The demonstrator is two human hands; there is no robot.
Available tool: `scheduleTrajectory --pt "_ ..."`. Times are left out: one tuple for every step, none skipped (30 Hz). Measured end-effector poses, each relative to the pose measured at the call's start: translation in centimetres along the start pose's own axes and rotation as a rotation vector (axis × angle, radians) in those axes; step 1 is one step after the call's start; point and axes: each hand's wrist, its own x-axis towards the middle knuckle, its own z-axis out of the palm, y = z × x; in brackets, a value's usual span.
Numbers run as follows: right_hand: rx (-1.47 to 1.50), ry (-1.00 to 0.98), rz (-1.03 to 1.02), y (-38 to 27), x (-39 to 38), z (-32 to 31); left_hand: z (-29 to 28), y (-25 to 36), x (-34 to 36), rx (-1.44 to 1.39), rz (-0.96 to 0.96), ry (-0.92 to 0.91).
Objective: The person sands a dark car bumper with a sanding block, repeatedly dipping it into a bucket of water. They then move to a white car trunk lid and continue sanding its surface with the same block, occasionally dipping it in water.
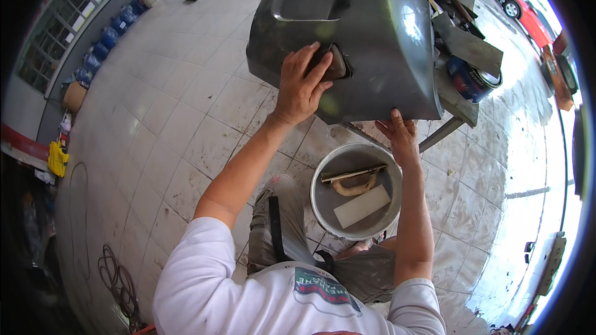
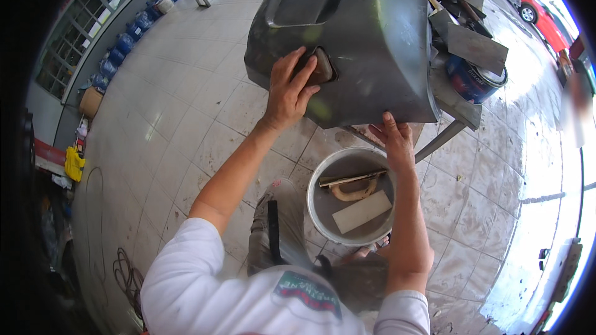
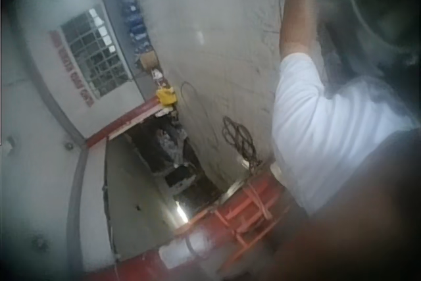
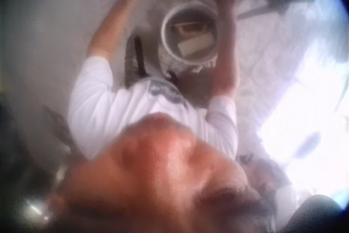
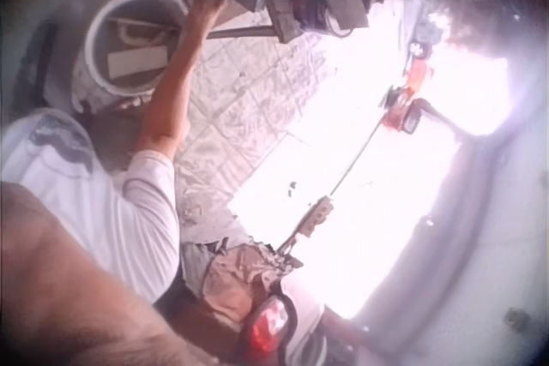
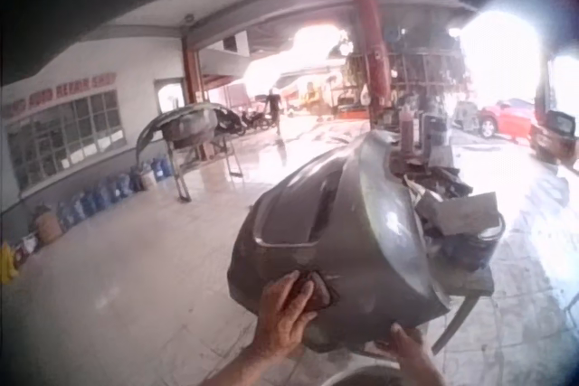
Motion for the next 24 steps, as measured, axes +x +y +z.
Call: scheduleTrajectory --pt "0.005 0.014 -0.003 0.0 0.0 0.0 0.1 -0.1 0.7 -0.002 -0.03 0.002" --pt "0.009 0.025 0.004 0.0 0.0 0.0 0.1 -0.5 1.7 -0.003 -0.021 0.011" --pt "0.014 0.017 -0.012 0.1 0.0 0.1 0.2 -0.9 3.0 -0.006 0.029 0.044" --pt "0.021 0.009 -0.025 0.1 0.0 0.1 0.6 -1.6 4.6 -0.034 -0.019 0.011" --pt "0.028 0.007 -0.028 0.1 -0.1 0.2 1.1 -2.1 5.9 -0.083 -0.082 0.014" --pt "0.028 0.006 -0.03 0.1 -0.1 0.3 1.6 -2.6 6.5 -0.066 -0.016 0.024" --pt "0.025 0.006 -0.029 0.1 -0.2 0.4 2.2 -2.9 6.6 -0.069 -0.03 0.059" --pt "0.025 0.039 -0.019 0.2 -0.2 0.5 2.8 -2.8 5.7 -0.073 -0.074 0.105" --pt "0.051 0.027 -0.029 0.3 -0.3 0.7 3.2 -2.8 4.4 -0.01 -0.075 0.127" --pt "0.091 0.001 -0.012 0.4 -0.3 0.8 3.8 -2.1 2.2 -0.008 -0.048 0.13" --pt "0.136 -0.007 0.004 0.6 -0.4 1.1 4.2 -1.9 -0.5 -0.007 -0.054 0.137" --pt "0.183 -0.016 0.019 0.7 -0.4 1.3 4.6 -1.2 -3.6 0.023 -0.084 0.091" --pt "0.178 -0.008 0.027 0.8 -0.5 1.5 4.8 -1.5 -6.5 -0.024 -0.053 0.073" --pt "0.17 0.001 0.029 1.0 -0.5 1.8 4.9 -0.9 -9.4 -0.021 0.034 -0.005" --pt "0.158 -0.042 0.021 1.2 -0.5 2.1 4.6 -1.2 -10.6 -0.049 -0.038 -0.02" --pt "0.162 -0.01 0.047 1.5 -0.6 2.3 4.1 -0.7 -11.8 -0.055 -0.055 -0.049" --pt "0.166 -0.033 0.064 1.7 -0.6 2.6 3.5 -0.4 -12.3 -0.056 -0.024 -0.053" --pt "0.173 -0.004 0.052 2.0 -0.7 2.9 3.1 -0.5 -12.2 -0.069 -0.212 0.03" --pt "0.19 -0.019 0.077 2.3 -0.7 3.3 2.9 -0.5 -11.6 -0.075 -0.403 0.133" --pt "0.162 -0.084 0.089 2.6 -0.8 3.6 3.0 -0.5 -10.8 -0.067 -0.453 0.212" --pt "0.132 -0.074 0.092 2.9 -0.9 4.0 2.9 0.0 -10.0 -0.057 -0.552 0.293" --pt "0.097 -0.096 0.133 3.2 -1.0 4.3 3.1 0.5 -9.5 -0.041 -0.649 0.416" --pt "0.069 -0.126 0.116 3.5 -1.0 4.5 3.8 2.5 -9.8 0.025 -0.654 0.407" --pt "0.041 -0.015 0.126 3.7 -1.0 4.8 5.0 4.8 -10.6 0.016 -0.535 0.355"
